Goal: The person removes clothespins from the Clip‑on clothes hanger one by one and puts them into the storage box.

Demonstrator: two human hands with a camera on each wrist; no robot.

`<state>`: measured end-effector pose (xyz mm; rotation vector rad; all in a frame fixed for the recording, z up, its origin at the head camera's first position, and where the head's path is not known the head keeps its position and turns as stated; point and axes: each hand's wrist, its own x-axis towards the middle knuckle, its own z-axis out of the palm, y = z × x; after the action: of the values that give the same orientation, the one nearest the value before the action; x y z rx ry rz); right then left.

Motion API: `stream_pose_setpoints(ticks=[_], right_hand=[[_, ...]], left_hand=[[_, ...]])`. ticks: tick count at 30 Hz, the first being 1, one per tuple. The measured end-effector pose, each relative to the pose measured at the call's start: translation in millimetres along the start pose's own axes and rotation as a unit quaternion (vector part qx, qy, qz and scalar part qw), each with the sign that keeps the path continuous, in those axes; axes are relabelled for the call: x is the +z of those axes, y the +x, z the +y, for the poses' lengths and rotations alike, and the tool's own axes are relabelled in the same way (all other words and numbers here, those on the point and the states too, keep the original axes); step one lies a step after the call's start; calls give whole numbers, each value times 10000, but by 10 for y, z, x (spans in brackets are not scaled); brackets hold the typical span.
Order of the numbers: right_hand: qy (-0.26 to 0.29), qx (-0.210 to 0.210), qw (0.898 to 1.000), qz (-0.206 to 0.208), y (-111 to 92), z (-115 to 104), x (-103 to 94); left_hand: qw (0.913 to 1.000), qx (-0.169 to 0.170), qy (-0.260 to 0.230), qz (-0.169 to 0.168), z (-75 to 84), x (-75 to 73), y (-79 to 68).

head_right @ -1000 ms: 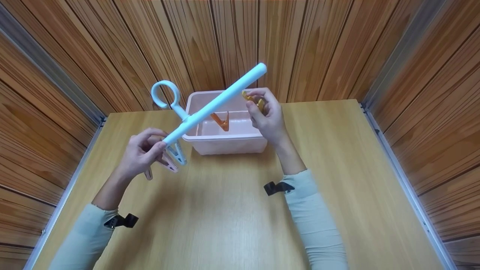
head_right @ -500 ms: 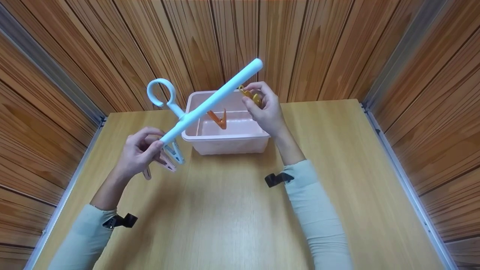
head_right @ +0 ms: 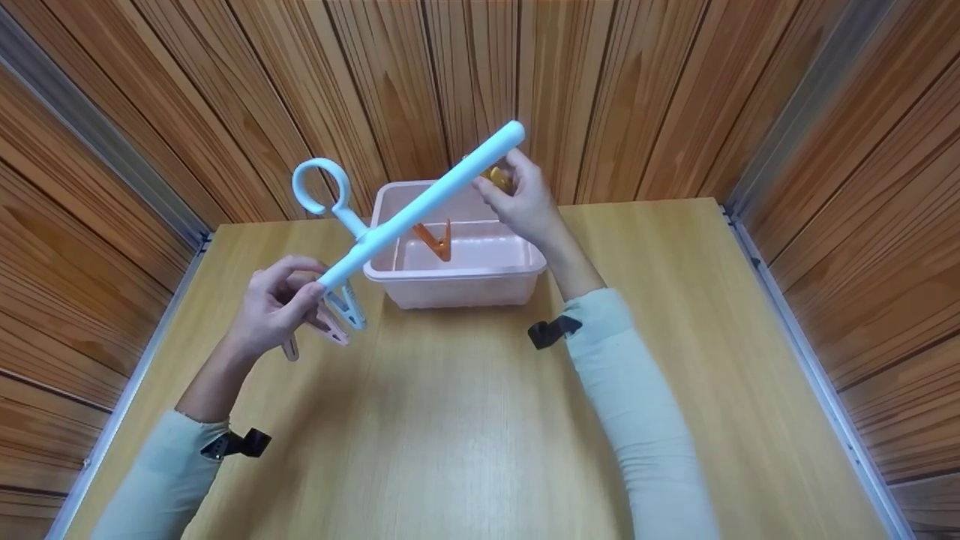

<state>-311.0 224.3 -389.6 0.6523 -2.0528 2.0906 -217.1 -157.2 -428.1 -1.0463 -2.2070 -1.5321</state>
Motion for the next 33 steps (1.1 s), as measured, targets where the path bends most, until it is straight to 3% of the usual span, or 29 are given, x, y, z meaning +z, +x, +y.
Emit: stream_pose_setpoints(ticks=[10, 25, 33], right_hand=[[-893, 814, 9926, -149, 114, 168, -31], [-1224, 1429, 9819, 194, 20, 442, -20], [-1286, 1862, 9741, 4, 22, 462, 42]], left_hand=[[9996, 277, 42, 5, -28, 78, -27], [9990, -232, 105, 366, 16, 113, -87], [9979, -459, 152, 431, 10, 129, -134]])
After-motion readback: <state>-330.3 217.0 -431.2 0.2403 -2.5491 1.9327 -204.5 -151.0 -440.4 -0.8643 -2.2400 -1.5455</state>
